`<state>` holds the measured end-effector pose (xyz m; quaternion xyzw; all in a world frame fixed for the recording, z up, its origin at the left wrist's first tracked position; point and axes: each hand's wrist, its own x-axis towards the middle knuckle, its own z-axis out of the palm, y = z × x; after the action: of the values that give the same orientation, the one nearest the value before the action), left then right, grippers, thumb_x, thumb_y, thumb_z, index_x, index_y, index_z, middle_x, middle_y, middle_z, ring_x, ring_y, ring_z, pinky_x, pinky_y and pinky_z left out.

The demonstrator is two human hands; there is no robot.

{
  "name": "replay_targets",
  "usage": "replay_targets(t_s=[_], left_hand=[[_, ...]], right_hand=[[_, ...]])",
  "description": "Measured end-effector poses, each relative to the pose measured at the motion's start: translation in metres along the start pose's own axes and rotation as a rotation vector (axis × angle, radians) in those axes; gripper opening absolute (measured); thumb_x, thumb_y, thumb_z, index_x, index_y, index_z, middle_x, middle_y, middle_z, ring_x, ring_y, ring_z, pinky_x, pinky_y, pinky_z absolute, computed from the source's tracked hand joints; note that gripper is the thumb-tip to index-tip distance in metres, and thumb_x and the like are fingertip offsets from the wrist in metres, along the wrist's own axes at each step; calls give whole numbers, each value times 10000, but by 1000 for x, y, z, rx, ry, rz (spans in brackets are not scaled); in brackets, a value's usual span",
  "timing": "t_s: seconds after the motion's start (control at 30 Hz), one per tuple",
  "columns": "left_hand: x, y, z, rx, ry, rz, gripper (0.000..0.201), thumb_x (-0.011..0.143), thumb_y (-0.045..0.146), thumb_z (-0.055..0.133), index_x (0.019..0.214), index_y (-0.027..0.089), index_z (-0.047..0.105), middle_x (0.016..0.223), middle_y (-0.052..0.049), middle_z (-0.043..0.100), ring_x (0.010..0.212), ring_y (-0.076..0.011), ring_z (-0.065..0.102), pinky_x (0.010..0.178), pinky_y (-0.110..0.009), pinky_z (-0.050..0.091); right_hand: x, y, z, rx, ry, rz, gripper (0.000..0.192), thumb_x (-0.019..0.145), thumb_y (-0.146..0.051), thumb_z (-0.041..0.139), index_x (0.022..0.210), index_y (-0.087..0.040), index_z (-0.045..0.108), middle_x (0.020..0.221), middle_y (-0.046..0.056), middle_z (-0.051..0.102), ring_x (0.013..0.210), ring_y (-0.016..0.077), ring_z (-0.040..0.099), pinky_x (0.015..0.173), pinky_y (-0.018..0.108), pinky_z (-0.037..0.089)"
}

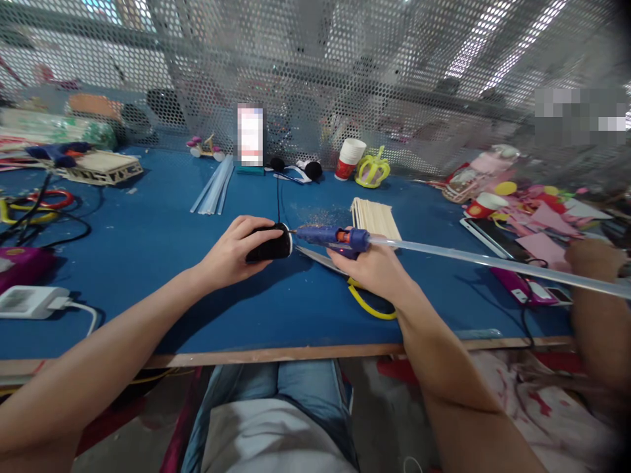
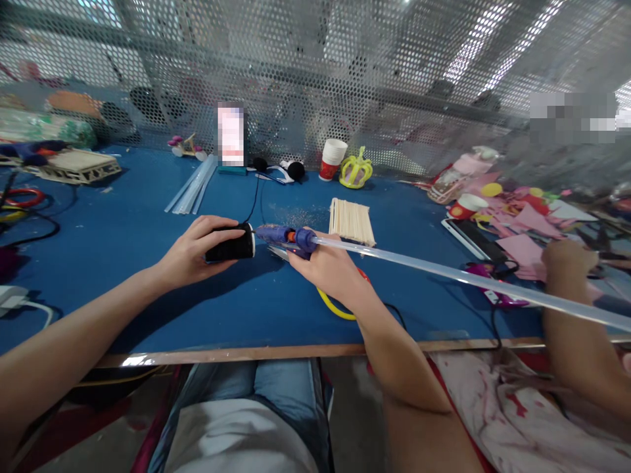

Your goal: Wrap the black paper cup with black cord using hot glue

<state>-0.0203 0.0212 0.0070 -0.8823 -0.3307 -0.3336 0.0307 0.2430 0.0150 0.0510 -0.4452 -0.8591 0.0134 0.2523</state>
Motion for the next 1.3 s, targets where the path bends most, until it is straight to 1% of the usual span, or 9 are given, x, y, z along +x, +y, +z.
replay_targets(t_s=[0.2, 0.47, 0.6, 0.77, 0.93, 1.07, 1.2, 1.3], left_hand=[[1, 3, -2, -81, -12, -87, 455, 770, 254, 608, 1208, 195, 495, 1208, -128, 523, 1104, -250, 501, 945, -429, 427], [1, 3, -4, -145, -26, -164, 476, 760, 280, 616, 1209, 182, 491, 1203, -131, 516, 1115, -249, 508, 954, -420, 432], [2, 3, -4, -144, -13, -169, 486, 760, 275, 618, 1216, 172, 486, 1200, -135, 514, 1122, -249, 504, 963, -417, 426], [2, 4, -4, -117, -19, -130, 472, 763, 270, 611, 1211, 181, 489, 1206, -130, 517, 1128, -250, 494, 968, -421, 418], [2, 5, -3, -108, -14, -114, 460, 766, 261, 607, 1206, 186, 495, 1199, -128, 522, 1108, -247, 503, 952, -420, 426], [1, 4, -3, -140, -19, -142, 476, 761, 272, 613, 1214, 192, 491, 1202, -127, 522, 1112, -253, 506, 956, -428, 425], [1, 3, -3, -165, -20, -172, 490, 756, 281, 623, 1217, 175, 494, 1199, -130, 516, 1114, -243, 510, 962, -400, 428], [1, 2, -3, -173, -4, -181, 493, 754, 284, 630, 1213, 163, 496, 1182, -128, 521, 1102, -230, 518, 957, -379, 433]], right_hand=[[0, -3, -4, 9, -23, -2, 144, 805, -252, 496, 778, -168, 609, 654, 44, 616, 588, 152, 547, 575, 281, 400], [0, -4, -6, 22, -52, 14, 156, 805, -268, 503, 802, -167, 622, 676, 55, 622, 624, 174, 572, 590, 295, 417], [0, -4, -5, -1, -15, 8, 161, 805, -288, 514, 799, -178, 631, 678, 57, 626, 635, 186, 579, 600, 305, 420], [-1, 1, 3, -34, 19, 13, 168, 803, -309, 514, 804, -168, 606, 657, 54, 624, 627, 196, 585, 599, 312, 414], [-1, 2, 5, -54, 10, 5, 171, 801, -314, 511, 825, -166, 593, 674, 56, 629, 621, 193, 582, 603, 313, 412], [-2, 2, 3, -27, 1, -24, 149, 804, -298, 502, 803, -172, 582, 658, 46, 611, 607, 177, 568, 572, 292, 400], [-4, 2, 1, -16, -10, -18, 156, 808, -309, 496, 793, -176, 575, 638, 37, 594, 591, 177, 557, 547, 288, 391], [-4, 1, 0, 4, -6, -9, 149, 796, -320, 515, 784, -182, 573, 660, 35, 601, 600, 177, 564, 555, 284, 400]])
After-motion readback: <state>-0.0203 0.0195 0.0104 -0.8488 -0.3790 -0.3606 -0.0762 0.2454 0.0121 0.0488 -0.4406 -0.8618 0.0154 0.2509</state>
